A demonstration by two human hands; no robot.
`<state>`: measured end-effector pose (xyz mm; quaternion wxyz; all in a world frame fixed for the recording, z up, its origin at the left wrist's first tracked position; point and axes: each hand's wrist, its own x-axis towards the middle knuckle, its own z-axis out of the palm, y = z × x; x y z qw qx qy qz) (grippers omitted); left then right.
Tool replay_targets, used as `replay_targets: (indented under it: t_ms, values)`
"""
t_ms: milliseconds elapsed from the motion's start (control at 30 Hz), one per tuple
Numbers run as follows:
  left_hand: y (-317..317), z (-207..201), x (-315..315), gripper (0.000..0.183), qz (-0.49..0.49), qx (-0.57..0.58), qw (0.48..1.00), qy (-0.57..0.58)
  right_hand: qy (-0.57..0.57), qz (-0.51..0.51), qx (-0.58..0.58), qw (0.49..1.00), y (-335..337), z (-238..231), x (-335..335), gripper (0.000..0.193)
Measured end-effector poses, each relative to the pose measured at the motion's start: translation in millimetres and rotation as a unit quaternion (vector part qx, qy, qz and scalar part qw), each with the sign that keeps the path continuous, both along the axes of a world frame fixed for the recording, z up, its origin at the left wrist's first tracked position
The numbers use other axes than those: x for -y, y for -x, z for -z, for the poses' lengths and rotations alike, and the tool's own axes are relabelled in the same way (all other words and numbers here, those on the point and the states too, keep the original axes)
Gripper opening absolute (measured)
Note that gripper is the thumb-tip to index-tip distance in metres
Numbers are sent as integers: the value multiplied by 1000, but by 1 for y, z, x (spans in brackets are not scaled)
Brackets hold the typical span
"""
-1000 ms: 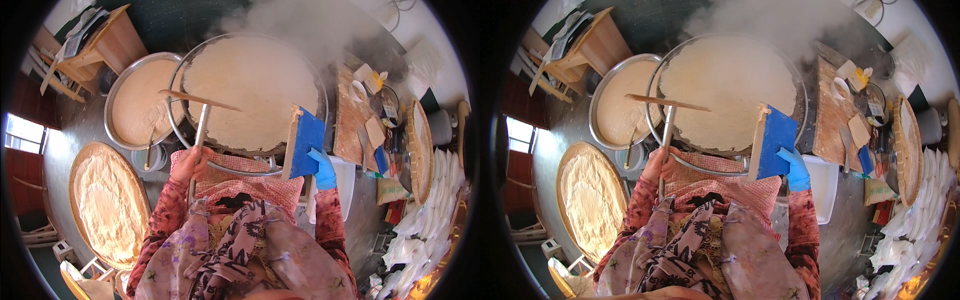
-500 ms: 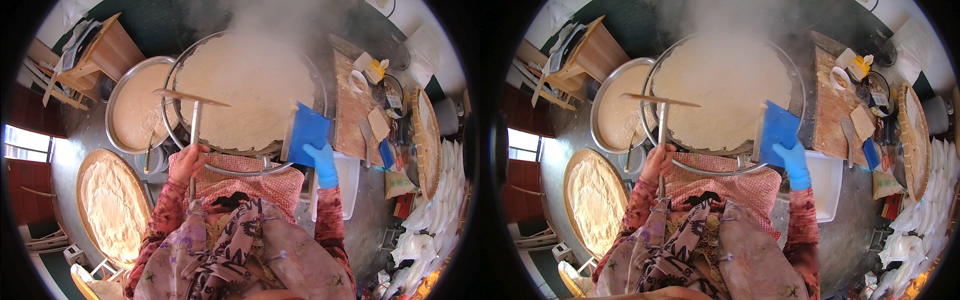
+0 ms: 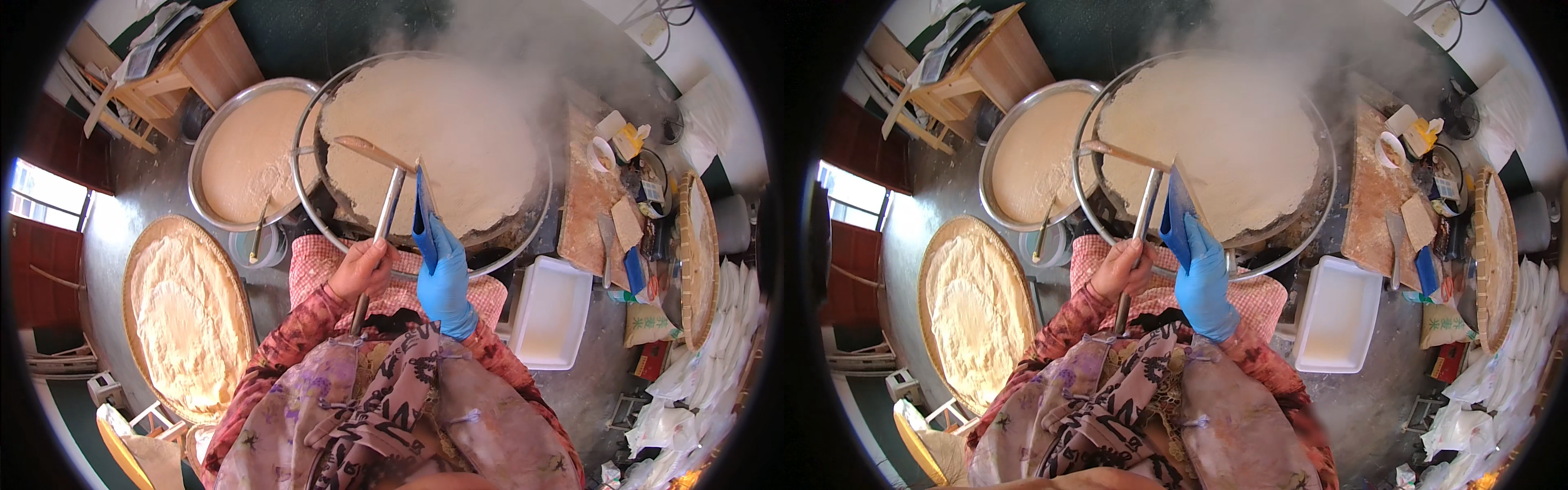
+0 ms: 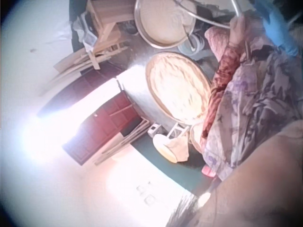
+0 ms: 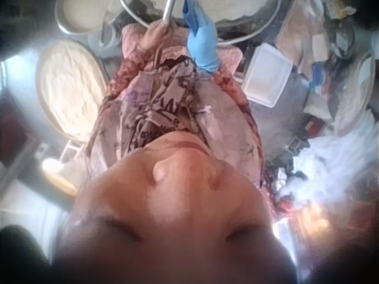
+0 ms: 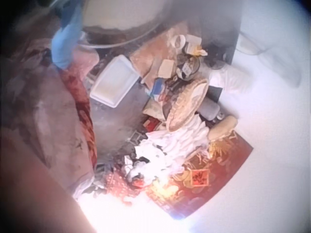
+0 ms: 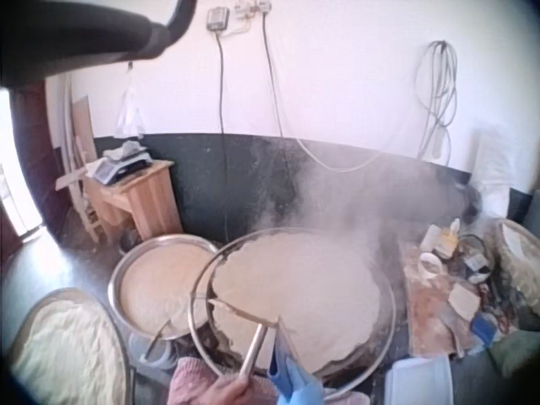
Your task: The person separates thin crepe sheets from a stack in a woven tray, then ladles batter onto a hot griddle and spreads it into a thin circle using a wooden spreader. The cooked crepe is lifted and placed onto a tray.
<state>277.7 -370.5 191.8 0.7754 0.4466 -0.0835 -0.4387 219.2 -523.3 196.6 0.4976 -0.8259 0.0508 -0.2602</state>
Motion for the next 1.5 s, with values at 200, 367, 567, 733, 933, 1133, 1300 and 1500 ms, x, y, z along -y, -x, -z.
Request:
replay_targets:
  t_ms: [200, 367, 567, 733, 933, 1133, 1300, 1500]
  values:
    - [-8, 6, -31, 40, -46, -4, 999, -1, 11, -16, -90, 996, 34, -8, -8, 50]
    - [6, 7, -82, 40, -14, 2, 999, -51, 1, 84, -263, 961, 56, -48, 17, 49]
    - [41, 20, -101, 33, 75, -37, 995, -55, 54, 10, -223, 973, 64, -83, 14, 60]
    - [48, 21, -103, 32, 87, -4, 995, -58, 141, -57, -269, 951, 56, -67, 14, 57]
    - [53, 6, -129, 36, 39, -29, 998, -42, 270, -106, -235, 928, 30, -13, 34, 58]
    - [53, 0, -138, 36, -7, -11, 999, -39, 290, -124, -248, 916, 15, 4, 31, 57]
    - [51, 6, -135, 39, -8, -17, 999, -50, 259, -99, -258, 926, 17, -4, 40, 54]
    - [27, 1, -120, 42, -31, -31, 998, -40, -251, 5, -214, 944, 33, -12, 58, 40]
